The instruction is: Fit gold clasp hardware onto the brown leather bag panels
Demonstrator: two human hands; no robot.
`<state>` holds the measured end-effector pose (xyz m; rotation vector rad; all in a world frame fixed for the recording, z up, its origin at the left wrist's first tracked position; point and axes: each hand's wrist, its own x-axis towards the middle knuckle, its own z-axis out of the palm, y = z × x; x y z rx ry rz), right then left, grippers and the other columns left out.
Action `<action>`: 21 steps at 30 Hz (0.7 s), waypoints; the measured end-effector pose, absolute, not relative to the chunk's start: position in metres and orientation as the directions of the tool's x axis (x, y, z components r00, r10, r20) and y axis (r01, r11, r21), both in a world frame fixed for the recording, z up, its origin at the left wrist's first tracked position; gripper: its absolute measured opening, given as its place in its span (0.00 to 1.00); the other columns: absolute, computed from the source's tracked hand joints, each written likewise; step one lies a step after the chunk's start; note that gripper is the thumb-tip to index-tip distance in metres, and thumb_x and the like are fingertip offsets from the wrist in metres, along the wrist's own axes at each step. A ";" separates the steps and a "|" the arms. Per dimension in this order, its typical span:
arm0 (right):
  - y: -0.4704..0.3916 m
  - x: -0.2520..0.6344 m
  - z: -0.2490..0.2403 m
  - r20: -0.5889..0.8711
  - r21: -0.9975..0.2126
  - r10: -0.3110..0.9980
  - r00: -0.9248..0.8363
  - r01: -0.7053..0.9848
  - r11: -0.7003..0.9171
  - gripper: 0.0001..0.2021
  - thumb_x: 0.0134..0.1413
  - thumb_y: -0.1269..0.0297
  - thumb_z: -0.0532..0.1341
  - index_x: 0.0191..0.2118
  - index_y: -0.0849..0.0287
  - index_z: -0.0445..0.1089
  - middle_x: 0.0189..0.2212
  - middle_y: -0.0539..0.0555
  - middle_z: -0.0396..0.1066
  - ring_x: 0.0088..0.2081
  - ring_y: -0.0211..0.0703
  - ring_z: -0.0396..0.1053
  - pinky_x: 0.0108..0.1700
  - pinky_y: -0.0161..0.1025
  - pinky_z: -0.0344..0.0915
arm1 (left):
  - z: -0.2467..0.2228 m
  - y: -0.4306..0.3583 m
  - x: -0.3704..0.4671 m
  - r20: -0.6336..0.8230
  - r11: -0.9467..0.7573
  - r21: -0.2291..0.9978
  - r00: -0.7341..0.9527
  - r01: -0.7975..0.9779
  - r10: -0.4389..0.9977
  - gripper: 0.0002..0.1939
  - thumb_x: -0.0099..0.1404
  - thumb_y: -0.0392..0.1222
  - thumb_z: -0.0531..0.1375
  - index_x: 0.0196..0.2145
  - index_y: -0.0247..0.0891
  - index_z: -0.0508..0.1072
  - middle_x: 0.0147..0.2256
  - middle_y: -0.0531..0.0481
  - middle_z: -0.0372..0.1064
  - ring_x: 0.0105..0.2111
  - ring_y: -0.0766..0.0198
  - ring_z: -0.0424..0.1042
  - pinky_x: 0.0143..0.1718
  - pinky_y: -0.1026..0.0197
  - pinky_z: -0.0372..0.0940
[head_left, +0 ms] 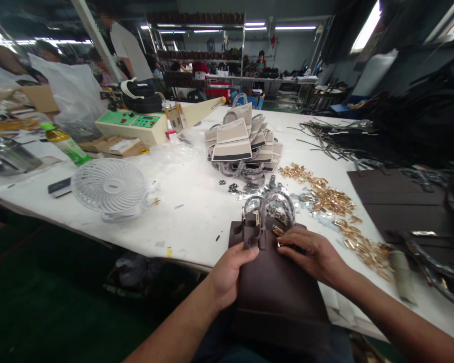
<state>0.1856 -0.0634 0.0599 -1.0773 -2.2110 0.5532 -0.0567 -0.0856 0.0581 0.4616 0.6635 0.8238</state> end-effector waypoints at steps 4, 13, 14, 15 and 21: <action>-0.064 0.186 0.066 0.320 -0.584 0.809 -0.493 0.569 0.578 0.07 0.66 0.62 0.61 0.45 0.53 0.76 0.40 0.55 0.76 0.40 0.42 0.76 0.41 0.37 0.73 | 0.057 -0.085 -0.049 -0.360 0.598 0.576 0.484 -0.557 0.798 0.18 0.64 0.42 0.66 0.50 0.32 0.77 0.41 0.40 0.80 0.42 0.51 0.79 0.50 0.49 0.69; -0.060 0.178 0.074 0.265 -0.342 0.747 -0.610 0.665 0.664 0.09 0.68 0.64 0.58 0.42 0.54 0.77 0.36 0.56 0.76 0.38 0.43 0.74 0.40 0.38 0.69 | 0.049 -0.084 -0.046 -0.328 0.558 0.565 0.455 -0.608 0.828 0.19 0.65 0.44 0.66 0.52 0.35 0.76 0.43 0.40 0.80 0.45 0.49 0.79 0.52 0.48 0.69; -0.059 0.177 0.075 0.241 -0.312 0.745 -0.622 0.678 0.666 0.10 0.68 0.63 0.58 0.42 0.54 0.77 0.36 0.56 0.75 0.37 0.43 0.74 0.39 0.38 0.69 | 0.048 -0.083 -0.047 -0.328 0.562 0.555 0.460 -0.613 0.825 0.19 0.65 0.44 0.66 0.52 0.35 0.76 0.43 0.40 0.80 0.45 0.49 0.79 0.52 0.48 0.69; -0.058 0.176 0.077 0.218 -0.281 0.744 -0.632 0.689 0.668 0.10 0.69 0.63 0.57 0.42 0.54 0.77 0.35 0.55 0.75 0.37 0.44 0.74 0.39 0.38 0.68 | 0.047 -0.083 -0.047 -0.327 0.566 0.547 0.464 -0.617 0.823 0.18 0.66 0.44 0.65 0.52 0.35 0.76 0.43 0.40 0.80 0.45 0.49 0.79 0.52 0.48 0.69; -0.054 0.163 0.080 0.171 -0.124 0.705 -0.689 0.694 0.709 0.12 0.68 0.65 0.55 0.37 0.54 0.76 0.33 0.55 0.76 0.34 0.46 0.74 0.37 0.41 0.69 | 0.041 -0.081 -0.051 -0.349 0.571 0.530 0.452 -0.627 0.821 0.21 0.62 0.44 0.67 0.51 0.35 0.76 0.40 0.40 0.80 0.43 0.48 0.79 0.53 0.45 0.68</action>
